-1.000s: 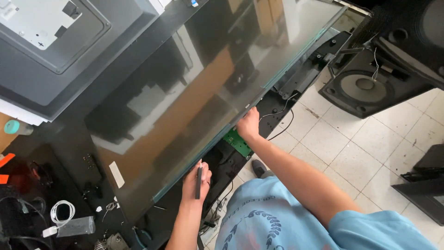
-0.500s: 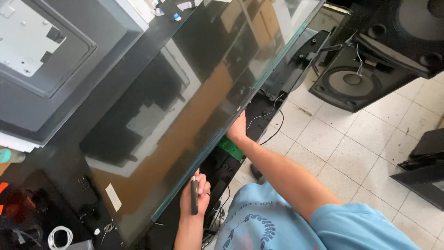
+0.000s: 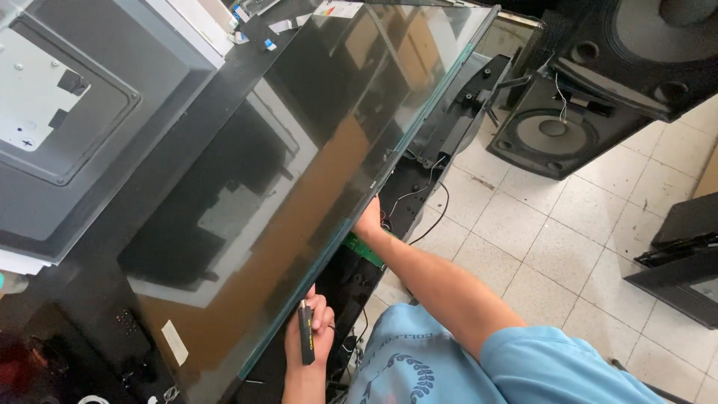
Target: Disassembling and inspecting the bezel and internal circuitry of a flat-screen television.
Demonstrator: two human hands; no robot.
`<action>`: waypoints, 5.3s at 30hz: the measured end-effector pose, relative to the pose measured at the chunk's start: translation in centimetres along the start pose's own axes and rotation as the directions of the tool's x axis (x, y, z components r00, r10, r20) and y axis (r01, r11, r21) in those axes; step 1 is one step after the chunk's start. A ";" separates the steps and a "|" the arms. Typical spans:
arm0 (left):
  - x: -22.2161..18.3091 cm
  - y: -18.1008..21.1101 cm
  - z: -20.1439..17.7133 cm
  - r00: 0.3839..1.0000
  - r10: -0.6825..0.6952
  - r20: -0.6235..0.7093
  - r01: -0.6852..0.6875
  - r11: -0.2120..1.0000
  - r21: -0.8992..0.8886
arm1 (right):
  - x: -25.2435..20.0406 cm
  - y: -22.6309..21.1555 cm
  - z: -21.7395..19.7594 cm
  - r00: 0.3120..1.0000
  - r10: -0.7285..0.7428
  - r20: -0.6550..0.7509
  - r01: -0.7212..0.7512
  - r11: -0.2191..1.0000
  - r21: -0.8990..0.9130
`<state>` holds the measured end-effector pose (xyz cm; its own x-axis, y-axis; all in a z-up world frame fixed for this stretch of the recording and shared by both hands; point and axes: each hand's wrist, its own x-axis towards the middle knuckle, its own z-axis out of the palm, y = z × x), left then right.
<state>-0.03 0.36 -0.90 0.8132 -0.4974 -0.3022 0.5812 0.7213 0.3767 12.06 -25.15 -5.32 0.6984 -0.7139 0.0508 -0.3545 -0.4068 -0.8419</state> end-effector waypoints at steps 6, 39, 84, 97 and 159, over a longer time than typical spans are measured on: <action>-0.2 0.0 1.6 0.997 0.004 0.074 0.001 0.998 -0.064 | 0.3 0.3 -0.3 1.000 0.000 0.029 0.001 0.999 -0.051; 0.2 0.3 2.6 0.993 -0.060 -0.104 0.052 0.995 -0.083 | 1.2 1.2 0.1 0.985 -0.006 0.174 0.054 0.962 -0.268; 0.1 -0.4 2.3 0.998 -0.009 -0.066 0.009 1.000 -0.001 | 11.9 10.5 -6.0 0.709 0.605 0.361 -0.677 0.728 0.110; -0.1 -0.3 3.2 0.999 -0.016 -0.031 0.015 0.999 -0.031 | 7.4 -0.1 -13.9 0.841 0.339 0.422 -0.140 0.889 -0.436; -6.9 -18.6 -1.5 0.966 -0.190 -0.177 0.207 0.975 0.083 | -9.6 22.3 -52.4 0.393 0.913 -0.108 -0.395 0.274 0.877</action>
<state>-16.49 -8.91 -7.12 0.6694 -0.5319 -0.5186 0.7375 0.5598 0.3777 -35.11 -57.20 3.56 -0.1167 -0.7138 -0.6905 0.1719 0.6703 -0.7219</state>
